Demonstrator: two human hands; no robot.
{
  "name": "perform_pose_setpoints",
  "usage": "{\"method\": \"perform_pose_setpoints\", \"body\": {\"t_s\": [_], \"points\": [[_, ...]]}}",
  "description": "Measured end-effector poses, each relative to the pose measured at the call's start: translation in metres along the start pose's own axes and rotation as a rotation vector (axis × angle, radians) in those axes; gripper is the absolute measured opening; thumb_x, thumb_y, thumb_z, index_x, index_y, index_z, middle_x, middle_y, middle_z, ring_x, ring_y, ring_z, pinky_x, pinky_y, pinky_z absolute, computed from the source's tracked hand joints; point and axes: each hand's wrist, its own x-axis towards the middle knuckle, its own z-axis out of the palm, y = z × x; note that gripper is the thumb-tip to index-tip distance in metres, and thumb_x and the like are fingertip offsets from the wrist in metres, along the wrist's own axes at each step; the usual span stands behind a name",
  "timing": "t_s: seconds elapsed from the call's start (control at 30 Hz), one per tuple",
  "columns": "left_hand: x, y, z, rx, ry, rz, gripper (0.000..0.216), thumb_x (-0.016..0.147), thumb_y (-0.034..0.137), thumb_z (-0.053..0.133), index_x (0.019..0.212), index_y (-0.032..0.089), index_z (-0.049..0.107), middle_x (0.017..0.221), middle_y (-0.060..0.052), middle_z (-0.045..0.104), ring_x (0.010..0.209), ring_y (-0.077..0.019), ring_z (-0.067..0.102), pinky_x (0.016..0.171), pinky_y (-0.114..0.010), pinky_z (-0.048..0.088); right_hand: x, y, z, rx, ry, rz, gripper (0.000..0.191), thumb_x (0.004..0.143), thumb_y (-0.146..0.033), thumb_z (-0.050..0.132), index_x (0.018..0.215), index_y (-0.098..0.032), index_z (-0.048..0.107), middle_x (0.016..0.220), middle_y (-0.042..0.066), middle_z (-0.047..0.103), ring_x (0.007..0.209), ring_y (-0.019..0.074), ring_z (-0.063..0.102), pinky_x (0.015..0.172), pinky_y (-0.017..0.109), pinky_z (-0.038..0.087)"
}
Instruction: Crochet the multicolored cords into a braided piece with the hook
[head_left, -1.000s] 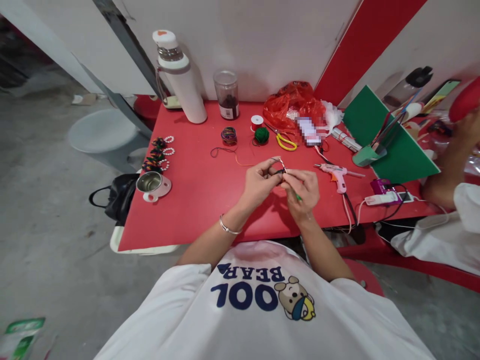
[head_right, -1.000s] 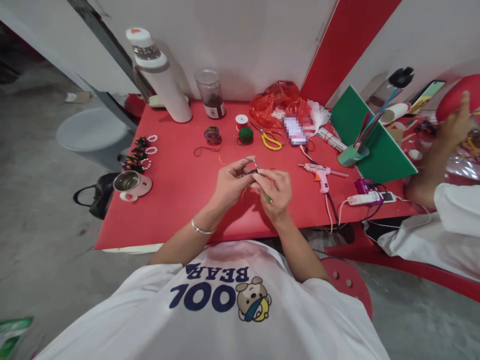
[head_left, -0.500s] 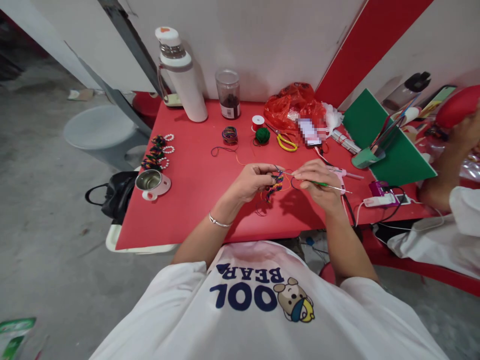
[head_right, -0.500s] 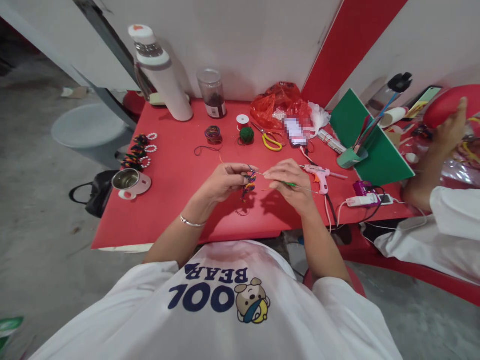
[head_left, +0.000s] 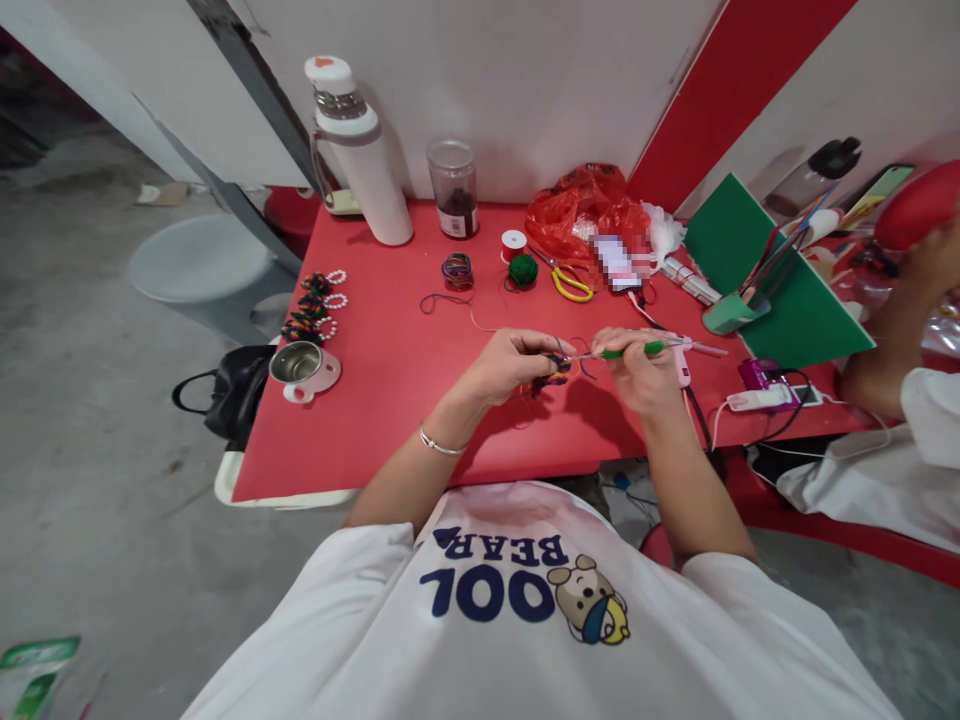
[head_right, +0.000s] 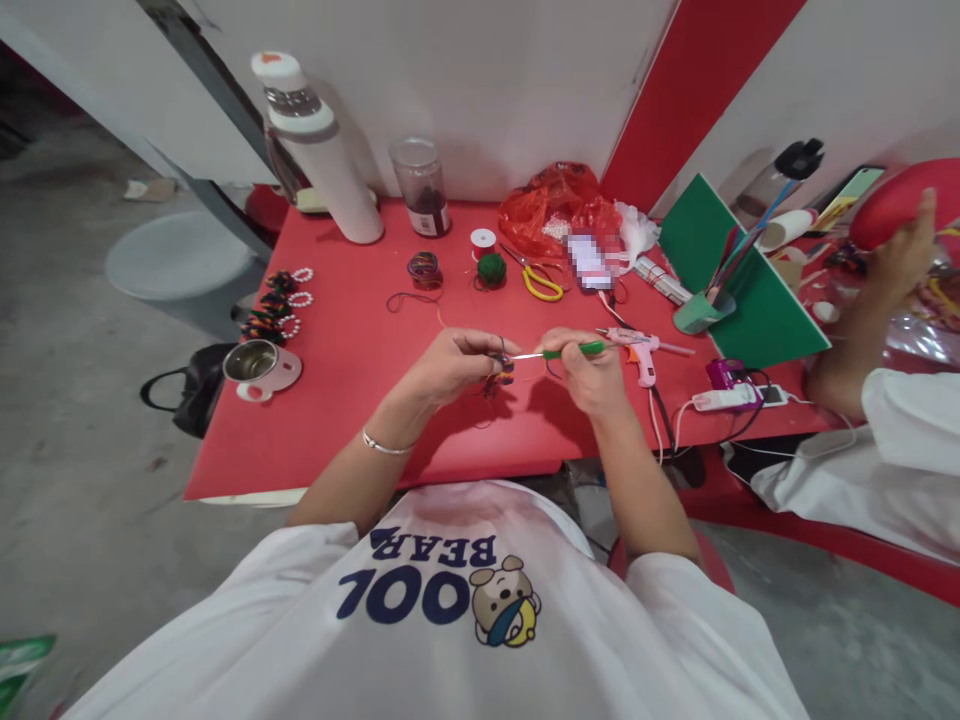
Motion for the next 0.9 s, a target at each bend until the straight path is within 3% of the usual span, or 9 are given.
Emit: {"method": "perform_pose_setpoints", "body": {"t_s": [0.1,0.2,0.3,0.4,0.5,0.57,0.73,0.8,0.9], "points": [[0.003,-0.006,0.010,-0.074,0.064,0.076,0.038,0.058,0.009,0.084,0.096,0.013,0.085,0.069,0.001,0.069,0.061,-0.0081,0.059,0.060,-0.020,0.046,-0.010,0.019,0.024,0.061,0.159,0.039,0.039,0.080,-0.069,0.082,0.085,-0.030,0.079,0.088,0.002,0.080,0.087,0.0212,0.076,0.087,0.040,0.063],[0.005,-0.009,0.014,-0.148,0.114,0.111,0.038,0.054,0.010,0.091,0.091,0.014,0.084,0.077,-0.001,0.073,0.069,-0.0096,0.064,0.068,-0.021,0.051,-0.012,0.028,0.037,-0.048,0.215,0.010,0.041,0.080,-0.070,0.081,0.088,-0.029,0.079,0.095,0.004,0.081,0.097,0.0235,0.077,0.096,0.041,0.062],[0.003,-0.005,0.009,-0.163,0.108,0.084,0.043,0.049,0.016,0.096,0.090,0.015,0.084,0.086,-0.005,0.079,0.076,-0.0141,0.070,0.070,-0.024,0.054,-0.004,0.026,0.036,-0.077,0.184,0.144,0.048,0.080,-0.074,0.078,0.089,-0.027,0.078,0.091,0.004,0.081,0.091,0.0226,0.077,0.091,0.040,0.063],[-0.001,0.001,0.000,-0.088,0.108,0.063,0.042,0.054,0.028,0.099,0.091,0.015,0.085,0.079,-0.005,0.077,0.059,-0.0094,0.060,0.053,-0.020,0.041,0.007,0.017,0.031,-0.039,0.149,0.246,0.050,0.076,-0.072,0.083,0.089,-0.025,0.079,0.088,0.003,0.079,0.083,0.0191,0.075,0.085,0.035,0.064],[-0.003,0.004,-0.006,0.000,0.123,0.070,0.039,0.062,0.044,0.097,0.080,0.013,0.084,0.054,0.001,0.058,0.043,-0.0033,0.035,0.043,-0.020,0.020,0.016,0.010,0.029,-0.017,0.102,0.289,0.048,0.073,-0.069,0.087,0.087,-0.024,0.080,0.086,0.003,0.079,0.080,0.0167,0.073,0.082,0.032,0.064],[-0.002,0.003,-0.007,0.041,0.138,0.079,0.040,0.063,0.049,0.096,0.075,0.013,0.082,0.046,0.005,0.046,0.041,-0.0028,0.029,0.043,-0.020,0.016,0.019,0.009,0.029,0.002,0.097,0.319,0.049,0.071,-0.069,0.089,0.084,-0.023,0.079,0.086,0.002,0.078,0.078,0.0155,0.072,0.078,0.030,0.063],[0.004,-0.002,-0.009,0.086,0.190,0.084,0.031,0.063,0.040,0.094,0.073,0.014,0.081,0.047,0.004,0.049,0.041,-0.0035,0.030,0.043,-0.021,0.017,0.023,0.013,0.032,0.080,0.119,0.451,0.058,0.065,-0.074,0.089,0.087,-0.021,0.080,0.078,0.002,0.075,0.068,0.0112,0.067,0.061,0.022,0.057],[0.007,-0.004,-0.012,0.061,0.269,0.110,0.024,0.063,0.033,0.092,0.071,0.014,0.080,0.048,0.004,0.052,0.041,-0.0035,0.032,0.043,-0.021,0.018,0.024,0.014,0.034,0.102,0.057,0.506,0.062,0.064,-0.073,0.090,0.095,-0.021,0.081,0.083,0.003,0.077,0.072,0.0125,0.069,0.055,0.020,0.054],[0.011,-0.006,-0.017,-0.017,0.414,0.142,0.016,0.066,0.027,0.087,0.071,0.015,0.079,0.049,0.004,0.054,0.040,-0.0033,0.034,0.042,-0.020,0.020,0.026,0.018,0.041,0.070,-0.088,0.558,0.058,0.057,-0.056,0.100,0.100,-0.021,0.081,0.089,0.003,0.080,0.075,0.0136,0.071,0.050,0.017,0.053]]}}
